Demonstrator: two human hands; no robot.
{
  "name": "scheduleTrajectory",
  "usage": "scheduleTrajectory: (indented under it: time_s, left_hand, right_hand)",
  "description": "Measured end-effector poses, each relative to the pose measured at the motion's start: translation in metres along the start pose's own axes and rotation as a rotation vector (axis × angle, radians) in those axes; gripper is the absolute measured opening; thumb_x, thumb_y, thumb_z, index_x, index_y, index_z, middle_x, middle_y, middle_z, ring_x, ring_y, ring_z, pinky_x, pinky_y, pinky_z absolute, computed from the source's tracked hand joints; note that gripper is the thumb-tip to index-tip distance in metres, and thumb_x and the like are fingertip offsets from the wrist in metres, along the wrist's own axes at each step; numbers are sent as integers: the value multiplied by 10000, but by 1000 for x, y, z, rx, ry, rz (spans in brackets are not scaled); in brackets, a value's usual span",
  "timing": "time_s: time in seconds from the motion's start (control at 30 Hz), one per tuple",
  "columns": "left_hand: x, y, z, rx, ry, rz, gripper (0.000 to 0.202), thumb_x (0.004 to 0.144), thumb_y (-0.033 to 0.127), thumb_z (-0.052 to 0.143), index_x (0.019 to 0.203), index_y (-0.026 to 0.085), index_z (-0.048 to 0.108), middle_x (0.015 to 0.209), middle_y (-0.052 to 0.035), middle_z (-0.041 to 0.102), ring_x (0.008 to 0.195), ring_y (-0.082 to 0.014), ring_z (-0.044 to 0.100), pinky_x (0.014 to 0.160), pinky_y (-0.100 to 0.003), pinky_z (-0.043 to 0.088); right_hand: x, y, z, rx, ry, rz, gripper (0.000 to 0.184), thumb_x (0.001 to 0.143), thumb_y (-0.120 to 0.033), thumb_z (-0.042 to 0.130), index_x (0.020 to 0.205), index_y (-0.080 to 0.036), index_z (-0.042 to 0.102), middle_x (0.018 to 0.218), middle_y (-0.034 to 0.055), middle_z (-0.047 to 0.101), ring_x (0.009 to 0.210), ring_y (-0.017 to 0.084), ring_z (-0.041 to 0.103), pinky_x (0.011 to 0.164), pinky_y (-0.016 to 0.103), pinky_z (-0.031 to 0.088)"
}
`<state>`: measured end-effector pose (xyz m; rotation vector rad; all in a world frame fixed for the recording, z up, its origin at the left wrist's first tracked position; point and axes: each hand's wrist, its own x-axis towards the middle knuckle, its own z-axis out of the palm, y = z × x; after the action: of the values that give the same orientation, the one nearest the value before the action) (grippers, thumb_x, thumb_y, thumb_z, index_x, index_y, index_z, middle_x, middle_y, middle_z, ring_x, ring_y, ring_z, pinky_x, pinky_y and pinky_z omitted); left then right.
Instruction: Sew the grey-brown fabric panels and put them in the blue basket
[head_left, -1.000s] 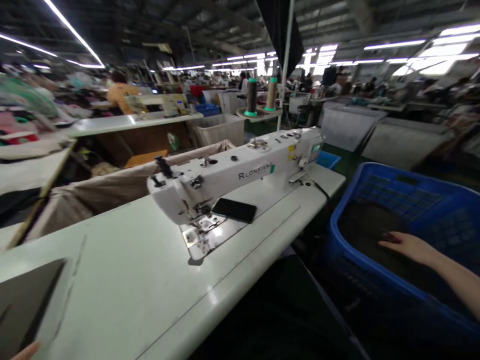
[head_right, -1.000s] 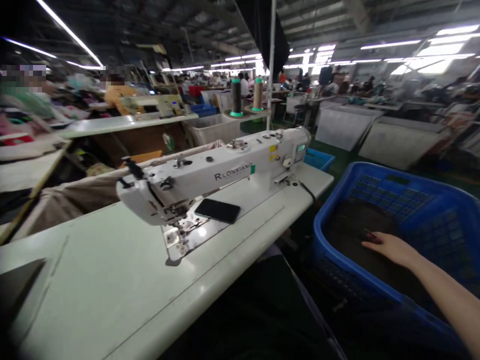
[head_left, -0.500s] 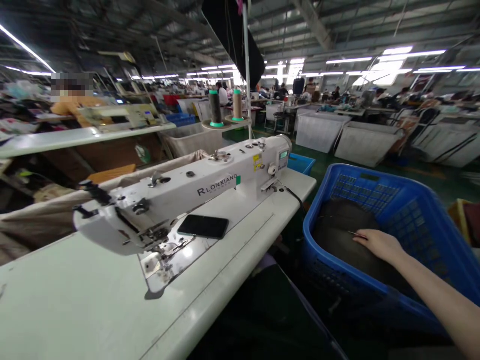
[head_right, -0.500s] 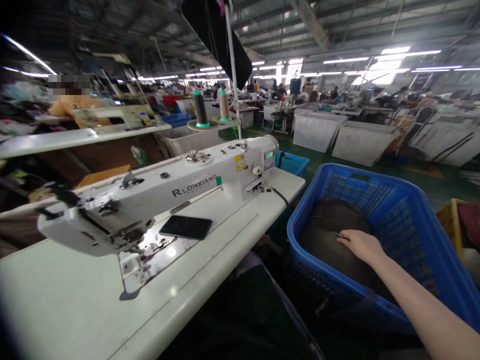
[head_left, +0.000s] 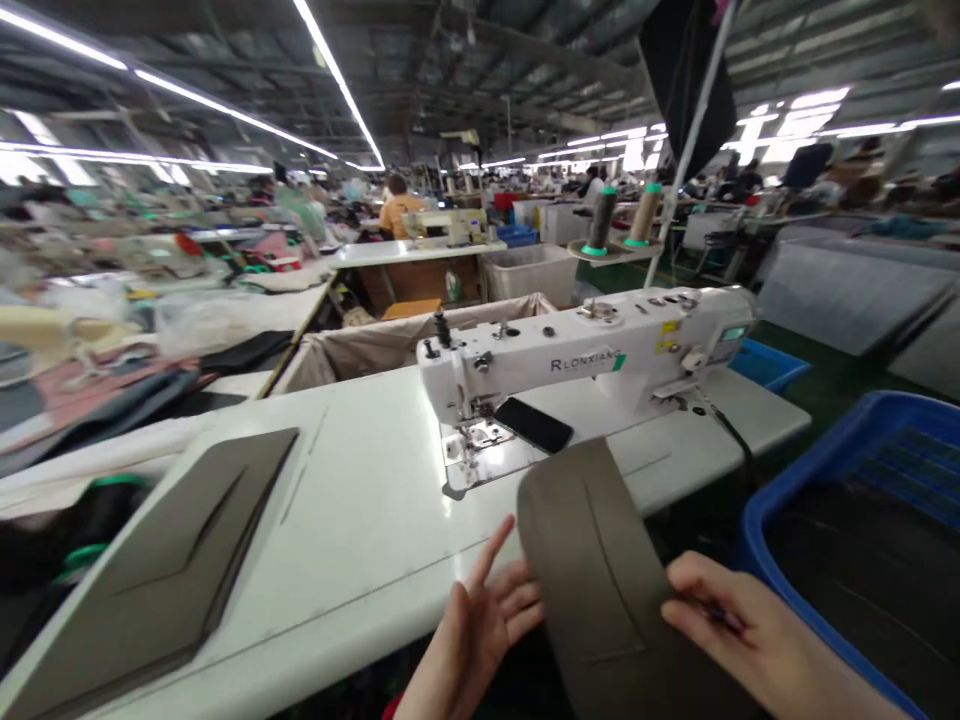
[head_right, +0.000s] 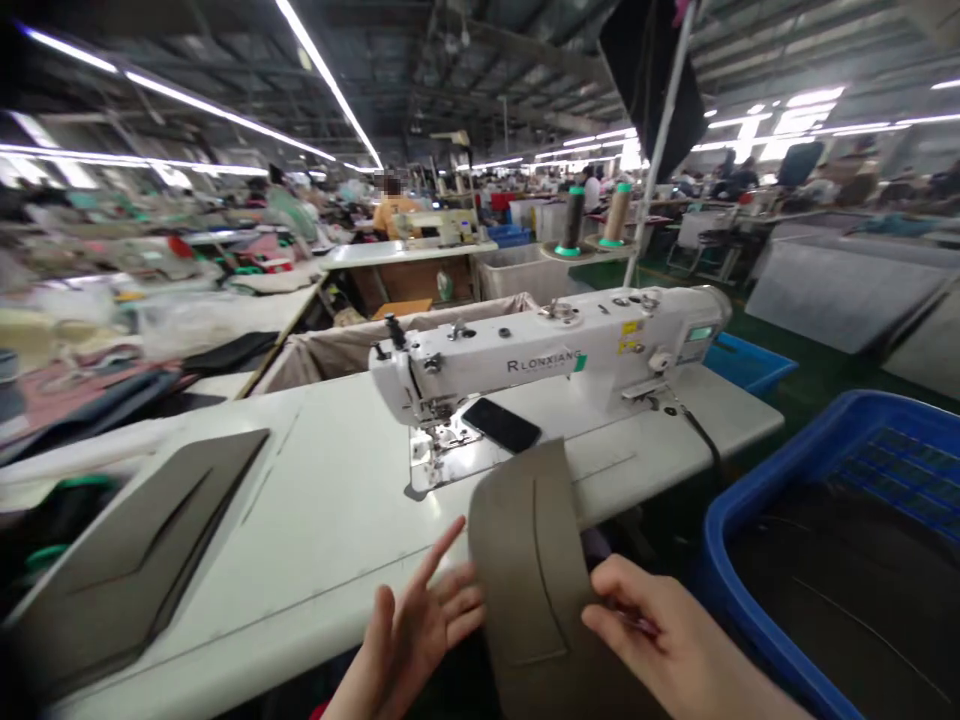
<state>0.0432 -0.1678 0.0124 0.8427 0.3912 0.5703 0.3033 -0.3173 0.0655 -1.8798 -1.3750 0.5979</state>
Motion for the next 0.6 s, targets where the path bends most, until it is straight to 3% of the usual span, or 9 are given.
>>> scheduleTrajectory:
  time_s: [0.1, 0.2, 0.27, 0.33, 0.37, 0.4, 0.47, 0.53, 0.6]
  left_hand:
    - [-8, 23, -19, 135, 308, 112, 764, 881, 571, 531, 1510, 380, 141, 1378, -81, 522, 1176, -303, 577, 987, -478, 480]
    - [-26, 46, -56, 554, 539, 147, 792, 863, 446, 612, 1504, 382, 151, 1416, -57, 484, 1237, -296, 532, 1019, -459, 472]
    - [-34, 54, -80, 1005, 729, 251, 793, 842, 424, 635, 1502, 337, 204, 1509, -75, 352, 1356, -335, 385, 1100, -519, 372]
    - [-37, 58, -100, 1480, 863, 350, 711, 875, 359, 592, 1497, 305, 252, 1587, -69, 153, 1439, -358, 190, 1158, -574, 226]
    - [-37, 59, -108, 1678, 831, 365, 652, 910, 302, 533, 1498, 307, 252, 1600, -52, 99, 1452, -346, 145, 1166, -579, 194]
    - [-36, 60, -113, 1832, 721, 349, 609, 941, 235, 458, 1502, 317, 235, 1602, -35, 93, 1456, -317, 149, 1172, -561, 200]
    - [-34, 63, -118, 2002, 407, 273, 592, 971, 159, 350, 1510, 339, 184, 1585, -5, 190, 1439, -238, 241, 1174, -481, 267]
    - [-32, 69, -118, 2057, 215, 193, 575, 993, 232, 363, 1516, 339, 148, 1562, 5, 260, 1415, -211, 304, 1159, -436, 318]
    - [-30, 77, -114, 2075, 175, 142, 614, 983, 385, 429, 1519, 329, 136, 1565, -4, 249, 1417, -237, 297, 1154, -453, 324]
  right_hand:
    - [23, -22, 58, 118, -357, -42, 283, 898, -487, 521, 807, -223, 569, 665, -35, 575, 614, 116, 526, 558, 195, 421]
    - [52, -36, 91, 85, -575, -163, 292, 925, -455, 497, 785, -209, 568, 683, -33, 597, 636, 119, 541, 576, 202, 395]
    - [82, -42, 107, 6, -556, -272, 313, 951, -446, 454, 804, -213, 605, 716, -21, 640, 665, 135, 580, 624, 222, 415]
    - [120, -47, 124, -102, -429, -374, 284, 972, -401, 417, 961, -231, 644, 906, 11, 703, 800, 168, 638, 733, 253, 454]
    - [140, -50, 133, -172, -362, -420, 277, 973, -366, 413, 1095, -243, 630, 1066, 30, 697, 904, 188, 648, 796, 274, 466]
    - [160, -53, 142, -256, -314, -468, 319, 967, -328, 418, 1233, -257, 578, 1228, 45, 647, 1002, 205, 639, 847, 296, 471]
    - [195, -60, 158, -418, -276, -548, 467, 949, -267, 430, 1416, -282, 427, 1430, 47, 499, 1105, 226, 614, 890, 333, 484]
    - [220, -62, 168, -506, -285, -592, 522, 935, -239, 439, 1451, -295, 383, 1469, 34, 451, 1089, 234, 628, 872, 350, 507]
    - [231, -59, 170, -517, -312, -627, 503, 929, -236, 450, 1428, -296, 426, 1455, 19, 468, 1081, 232, 634, 884, 351, 512]
